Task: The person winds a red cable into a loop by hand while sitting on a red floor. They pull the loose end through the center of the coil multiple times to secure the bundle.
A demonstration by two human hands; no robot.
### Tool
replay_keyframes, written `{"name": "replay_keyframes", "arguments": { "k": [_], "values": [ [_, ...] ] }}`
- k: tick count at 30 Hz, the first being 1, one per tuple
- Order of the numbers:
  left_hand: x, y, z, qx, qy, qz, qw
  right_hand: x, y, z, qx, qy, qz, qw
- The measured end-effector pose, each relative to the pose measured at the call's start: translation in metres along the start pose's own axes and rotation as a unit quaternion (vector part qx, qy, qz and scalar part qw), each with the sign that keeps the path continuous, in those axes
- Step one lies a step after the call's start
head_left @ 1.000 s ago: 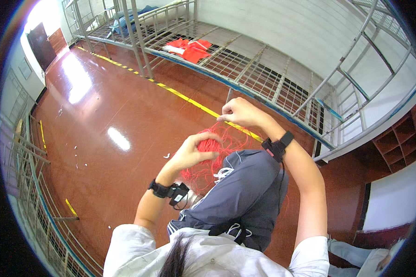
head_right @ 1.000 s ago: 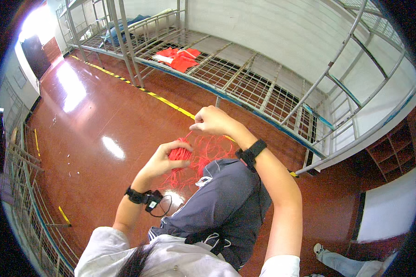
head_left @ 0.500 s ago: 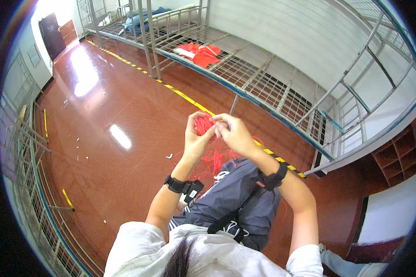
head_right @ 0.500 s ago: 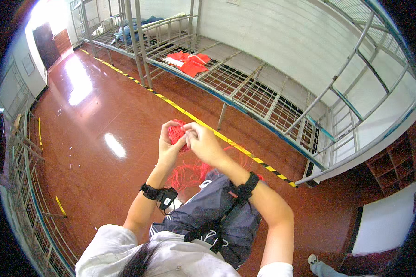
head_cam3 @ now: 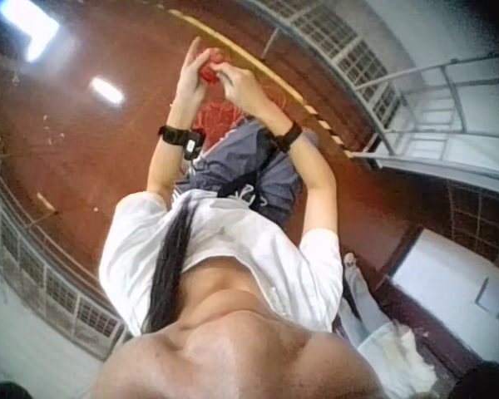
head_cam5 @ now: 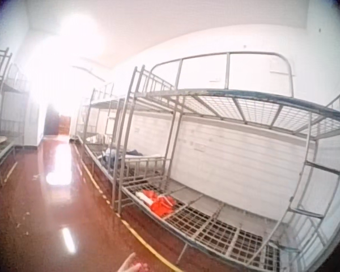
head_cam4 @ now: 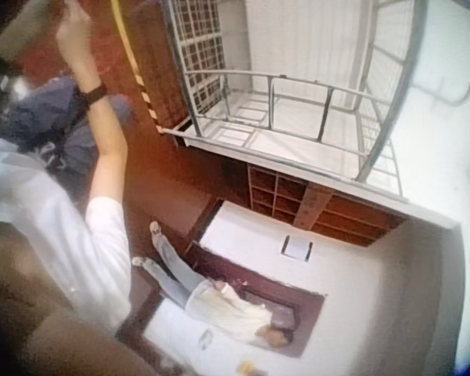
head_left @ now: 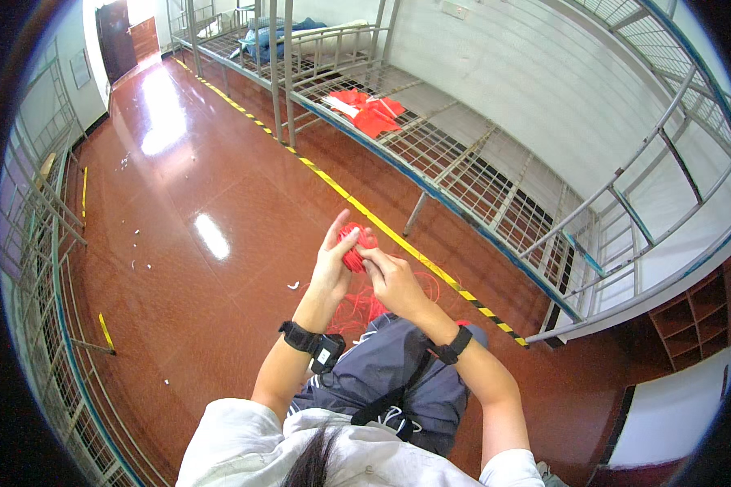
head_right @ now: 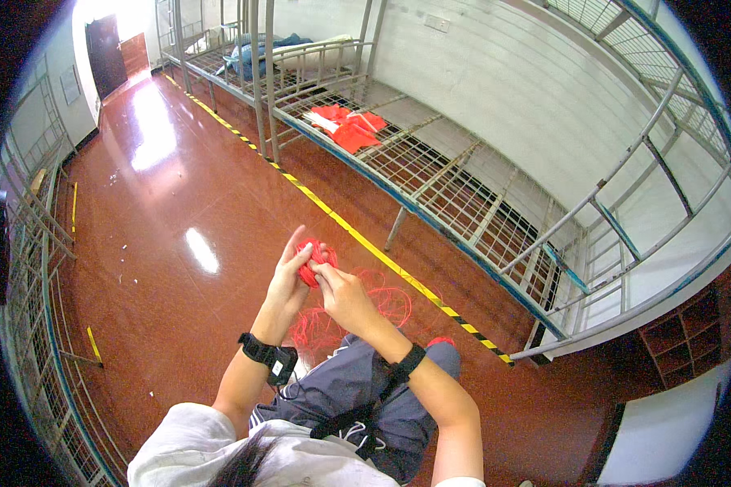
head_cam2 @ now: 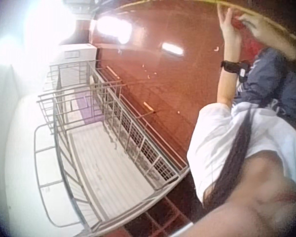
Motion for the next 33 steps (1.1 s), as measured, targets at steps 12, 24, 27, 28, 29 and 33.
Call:
{"name": "replay_keyframes", "arguments": {
  "k": [12, 24, 27, 28, 29, 33],
  "values": [
    [0.030, 0.015, -0.006, -0.157, -0.041, -0.030, 0.986, 0.061, -0.003, -0.022, -0.271, -0.080, 0.025, 0.959],
    [0.023, 0.023, -0.026, -0.149, -0.088, -0.070, 0.982, 0.050, 0.004, -0.020, -0.349, -0.020, 0.174, 0.921],
    [0.018, 0.028, -0.022, -0.182, -0.113, -0.070, 0.974, 0.058, 0.016, -0.014, -0.298, -0.290, 0.258, 0.872],
    [0.016, 0.032, -0.018, -0.201, -0.131, -0.075, 0.968, 0.055, 0.015, -0.013, -0.265, -0.350, 0.258, 0.861],
    [0.015, 0.036, -0.015, -0.219, -0.150, -0.080, 0.961, 0.048, 0.013, -0.015, -0.249, -0.313, 0.232, 0.887],
    [0.014, 0.039, -0.011, -0.239, -0.133, -0.090, 0.958, 0.040, 0.007, -0.020, -0.205, -0.223, 0.168, 0.938]
  ]
}}
Point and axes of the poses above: each hand's wrist, its own y-axis away from the middle knuckle, its own z-axis out of the palm, x = y × z, the point moved 2 cm from there along -y, towards the middle knuckle, and after that the axes turned 15 degrees about x, right-handed, at the moved point
